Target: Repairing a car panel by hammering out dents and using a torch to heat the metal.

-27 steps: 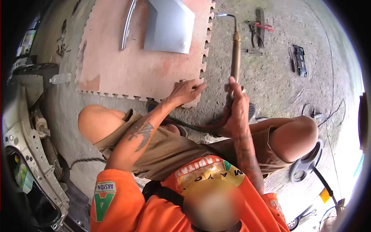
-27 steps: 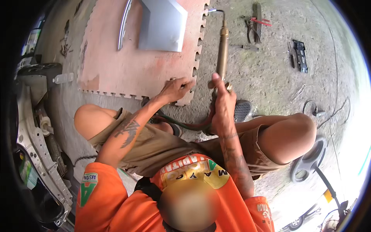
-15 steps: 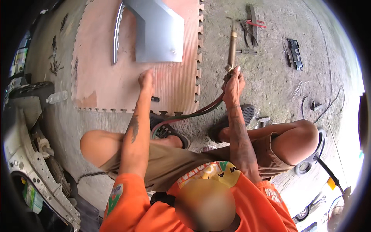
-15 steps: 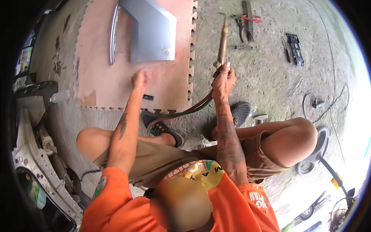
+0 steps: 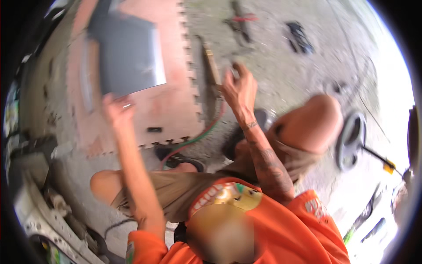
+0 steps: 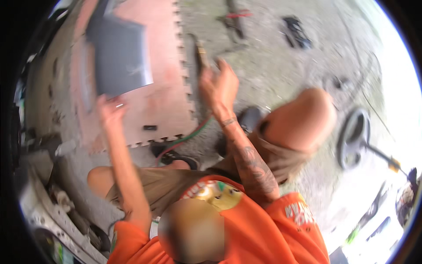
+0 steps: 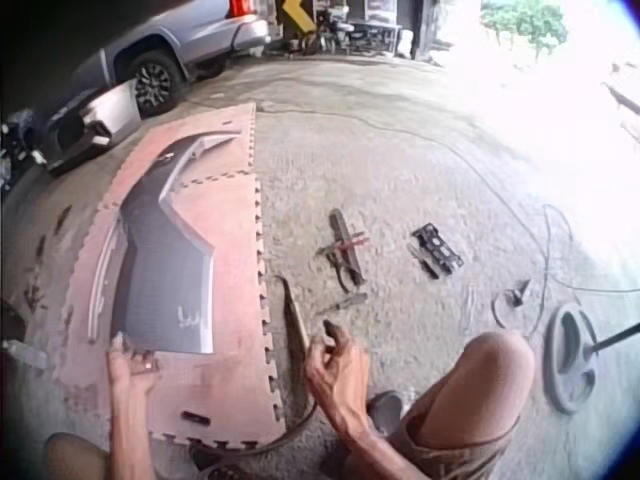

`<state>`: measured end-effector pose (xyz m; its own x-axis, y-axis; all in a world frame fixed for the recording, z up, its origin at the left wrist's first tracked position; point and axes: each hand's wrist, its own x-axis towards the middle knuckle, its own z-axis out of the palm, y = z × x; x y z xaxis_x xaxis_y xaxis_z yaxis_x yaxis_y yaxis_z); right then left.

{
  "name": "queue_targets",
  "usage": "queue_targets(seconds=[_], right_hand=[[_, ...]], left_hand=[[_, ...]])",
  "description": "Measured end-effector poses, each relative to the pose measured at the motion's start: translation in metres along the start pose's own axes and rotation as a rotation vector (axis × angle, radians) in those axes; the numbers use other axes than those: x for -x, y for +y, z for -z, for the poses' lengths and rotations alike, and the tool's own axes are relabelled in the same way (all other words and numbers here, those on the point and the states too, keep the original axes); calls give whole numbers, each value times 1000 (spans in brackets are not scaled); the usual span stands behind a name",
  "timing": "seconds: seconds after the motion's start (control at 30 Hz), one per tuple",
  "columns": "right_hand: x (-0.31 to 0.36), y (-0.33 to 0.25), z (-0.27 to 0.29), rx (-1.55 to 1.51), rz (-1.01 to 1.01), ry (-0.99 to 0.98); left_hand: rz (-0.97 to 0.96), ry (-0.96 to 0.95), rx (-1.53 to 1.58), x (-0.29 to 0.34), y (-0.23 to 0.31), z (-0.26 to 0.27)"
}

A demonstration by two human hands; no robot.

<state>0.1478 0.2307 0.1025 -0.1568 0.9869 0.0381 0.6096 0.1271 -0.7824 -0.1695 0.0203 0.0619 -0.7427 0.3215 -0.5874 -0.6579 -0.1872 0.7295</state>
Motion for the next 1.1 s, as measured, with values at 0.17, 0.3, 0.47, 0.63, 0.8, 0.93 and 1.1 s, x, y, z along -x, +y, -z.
queue_targets(seconds=[0.17, 0.3, 0.47, 0.63, 0.8, 0.93, 1.1], right_hand=[[-24, -54, 257, -68, 298, 474], [-30, 151, 267, 339, -26, 306], [108, 317, 147, 542, -427, -39], [110, 402, 145, 577, -460, 110], [35, 405, 171, 307, -825, -690], [14, 440, 190, -133, -898, -633], [-8, 268, 251, -894, -390, -94]], left_hand=[[-200, -122, -53, 144, 127, 7], [-411, 81, 116, 212, 101, -29], [-414, 98, 118, 265, 93, -18], [-450, 75, 164, 298, 50, -61], [-555, 113, 358, 301, 35, -77], [-418, 91, 493, 304, 28, -99], [-299, 63, 583, 307, 20, -78]])
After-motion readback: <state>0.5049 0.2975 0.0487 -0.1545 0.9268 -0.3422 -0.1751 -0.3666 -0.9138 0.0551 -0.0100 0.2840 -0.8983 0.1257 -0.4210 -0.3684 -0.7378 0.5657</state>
